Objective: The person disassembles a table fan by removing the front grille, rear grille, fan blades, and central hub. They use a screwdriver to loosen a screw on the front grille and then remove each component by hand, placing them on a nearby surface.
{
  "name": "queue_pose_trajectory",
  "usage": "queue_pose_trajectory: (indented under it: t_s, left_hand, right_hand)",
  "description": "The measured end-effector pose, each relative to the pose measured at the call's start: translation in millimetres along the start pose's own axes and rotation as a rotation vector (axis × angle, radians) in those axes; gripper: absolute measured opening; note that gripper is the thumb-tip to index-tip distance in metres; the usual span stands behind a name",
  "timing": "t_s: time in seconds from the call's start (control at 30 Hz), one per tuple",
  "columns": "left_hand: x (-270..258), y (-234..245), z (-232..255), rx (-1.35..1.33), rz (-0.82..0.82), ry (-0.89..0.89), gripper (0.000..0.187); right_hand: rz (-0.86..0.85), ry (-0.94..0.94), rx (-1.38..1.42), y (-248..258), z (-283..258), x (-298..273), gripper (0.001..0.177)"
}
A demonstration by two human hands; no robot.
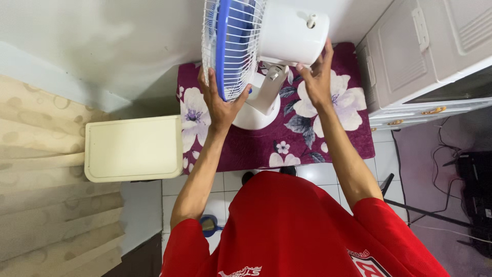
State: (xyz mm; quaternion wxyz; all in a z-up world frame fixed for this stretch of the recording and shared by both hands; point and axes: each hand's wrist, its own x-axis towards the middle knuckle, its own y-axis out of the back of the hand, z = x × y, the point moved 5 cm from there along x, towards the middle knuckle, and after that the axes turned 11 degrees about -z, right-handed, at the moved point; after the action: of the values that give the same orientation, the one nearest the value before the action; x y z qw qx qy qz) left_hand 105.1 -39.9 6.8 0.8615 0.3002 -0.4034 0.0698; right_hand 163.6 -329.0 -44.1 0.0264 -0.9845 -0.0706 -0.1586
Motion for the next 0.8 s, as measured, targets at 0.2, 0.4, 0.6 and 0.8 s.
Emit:
queue_pose_trajectory:
  t_s: [0.2,0.4,0.6,0.8]
  left_hand:
    - [-5,-5,18,0.034,0.008,-0.041,0.119]
    - [-8,-4,33,0.039,0.033,-0.001,0.117]
    - [-5,5,58,0.031,0.035,-0.011,0.117]
    - [11,27,89,0.046,-0.024,-0.037,0.119]
  right_hand:
    - [0.130,-0.129,0.226,-41,61,-22,0.111]
    - [0.054,-0.097,-0.045,-77,73,-25,0.073]
    - [0.247,-0.108,-0.172,-73,48,-23,0.059]
    - [0.067,-0.166,-0.277,-65,26,-26,0.052]
